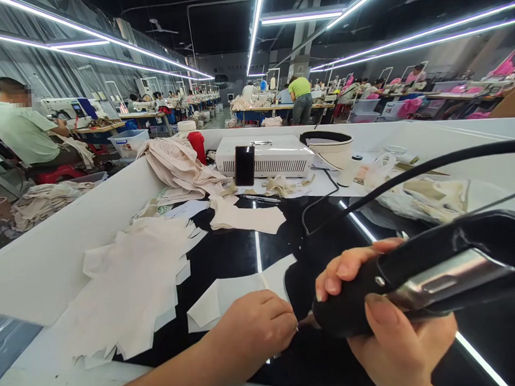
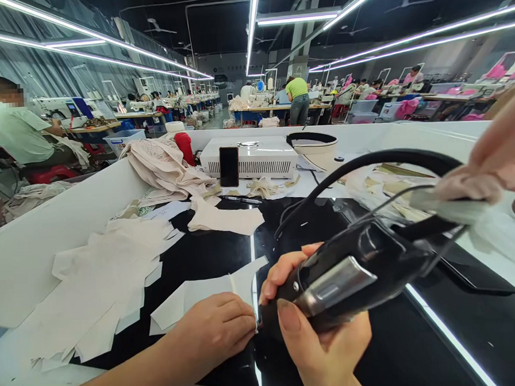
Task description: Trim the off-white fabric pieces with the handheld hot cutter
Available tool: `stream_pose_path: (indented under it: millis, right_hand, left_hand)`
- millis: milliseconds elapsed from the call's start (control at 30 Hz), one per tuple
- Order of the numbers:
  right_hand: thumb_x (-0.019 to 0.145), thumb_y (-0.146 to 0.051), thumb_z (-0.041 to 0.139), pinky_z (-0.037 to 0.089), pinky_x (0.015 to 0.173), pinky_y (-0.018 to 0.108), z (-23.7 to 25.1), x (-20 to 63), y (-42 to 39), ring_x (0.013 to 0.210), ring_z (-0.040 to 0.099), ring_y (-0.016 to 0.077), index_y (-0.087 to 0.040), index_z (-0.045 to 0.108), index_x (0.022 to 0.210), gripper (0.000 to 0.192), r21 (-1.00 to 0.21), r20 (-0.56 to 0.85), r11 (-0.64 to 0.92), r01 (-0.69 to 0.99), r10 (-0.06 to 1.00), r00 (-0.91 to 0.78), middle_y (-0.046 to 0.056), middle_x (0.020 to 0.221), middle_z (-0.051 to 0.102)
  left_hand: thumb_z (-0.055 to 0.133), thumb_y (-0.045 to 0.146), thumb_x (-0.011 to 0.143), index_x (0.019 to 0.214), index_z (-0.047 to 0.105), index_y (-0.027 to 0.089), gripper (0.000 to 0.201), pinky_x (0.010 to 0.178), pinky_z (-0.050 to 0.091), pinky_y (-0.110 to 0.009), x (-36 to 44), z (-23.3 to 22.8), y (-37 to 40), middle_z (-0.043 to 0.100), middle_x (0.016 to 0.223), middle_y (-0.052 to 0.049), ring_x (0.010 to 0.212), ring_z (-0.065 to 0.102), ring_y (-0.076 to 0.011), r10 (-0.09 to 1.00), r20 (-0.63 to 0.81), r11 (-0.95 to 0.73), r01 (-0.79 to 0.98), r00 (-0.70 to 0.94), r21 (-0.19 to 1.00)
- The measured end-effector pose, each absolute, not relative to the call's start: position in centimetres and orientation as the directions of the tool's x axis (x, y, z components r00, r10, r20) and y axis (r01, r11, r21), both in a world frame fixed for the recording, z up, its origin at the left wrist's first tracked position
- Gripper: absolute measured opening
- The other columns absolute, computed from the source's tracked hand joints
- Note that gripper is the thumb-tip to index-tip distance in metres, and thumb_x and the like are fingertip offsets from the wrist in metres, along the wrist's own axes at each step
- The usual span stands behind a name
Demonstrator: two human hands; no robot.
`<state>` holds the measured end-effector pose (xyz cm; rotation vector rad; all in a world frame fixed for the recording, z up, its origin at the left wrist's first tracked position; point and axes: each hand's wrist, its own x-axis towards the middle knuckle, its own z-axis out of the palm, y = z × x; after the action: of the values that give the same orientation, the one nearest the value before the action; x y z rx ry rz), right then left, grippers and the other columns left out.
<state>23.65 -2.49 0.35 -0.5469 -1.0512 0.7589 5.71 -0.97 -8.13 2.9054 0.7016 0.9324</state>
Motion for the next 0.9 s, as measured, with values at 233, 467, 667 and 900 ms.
stream_pose_path:
  millis: [233,467,667,900]
  right_hand:
    - [0.095,-0.041,0.093,0.062,0.051,0.036,0.2,23.5,-2.4,0.061,0.069,0.0212,-0.031,0.069,0.121,0.037,-0.726,0.577,0.638,-0.257,0.768,0.277,-0.001,0.084,0.072]
    - [0.095,-0.041,0.093,0.063,0.055,0.036,0.1,23.5,-2.4,0.063,0.069,0.0205,-0.032,0.070,0.123,0.037,-0.727,0.573,0.631,-0.270,0.775,0.267,-0.001,0.085,0.072]
    - [0.092,-0.042,0.096,0.063,0.053,0.035,0.3,23.5,-2.6,0.062,0.069,0.0202,-0.031,0.070,0.120,0.040,-0.735,0.560,0.625,-0.265,0.779,0.282,-0.001,0.083,0.070]
    - [0.093,-0.041,0.095,0.065,0.055,0.034,0.2,23.6,-2.6,0.063,0.070,0.0200,-0.031,0.071,0.122,0.038,-0.736,0.557,0.615,-0.283,0.788,0.265,-0.001,0.084,0.072]
  left_hand:
    - [0.062,0.014,0.116,0.102,0.069,0.017,0.016,0.086,0.064,-0.029,5.6,-8.0,-0.9,0.078,0.097,-0.002,0.087,0.075,-0.0157,0.426,0.531,-0.899,0.407,0.732,0.161]
    - [0.052,0.013,0.119,0.107,0.071,0.016,0.022,0.090,0.063,-0.029,4.9,-7.2,-0.8,0.078,0.102,-0.004,0.091,0.075,-0.0168,0.405,0.536,-0.911,0.375,0.740,0.171]
    - [0.061,0.015,0.116,0.116,0.072,0.019,0.011,0.096,0.062,-0.029,4.2,-6.9,-0.7,0.078,0.108,-0.006,0.101,0.077,-0.0177,0.394,0.455,-0.906,0.420,0.798,0.049]
    - [0.063,0.022,0.117,0.116,0.069,0.014,0.010,0.093,0.063,-0.031,4.0,-6.6,-0.7,0.075,0.106,-0.004,0.098,0.074,-0.0183,0.354,0.443,-0.904,0.423,0.823,-0.062]
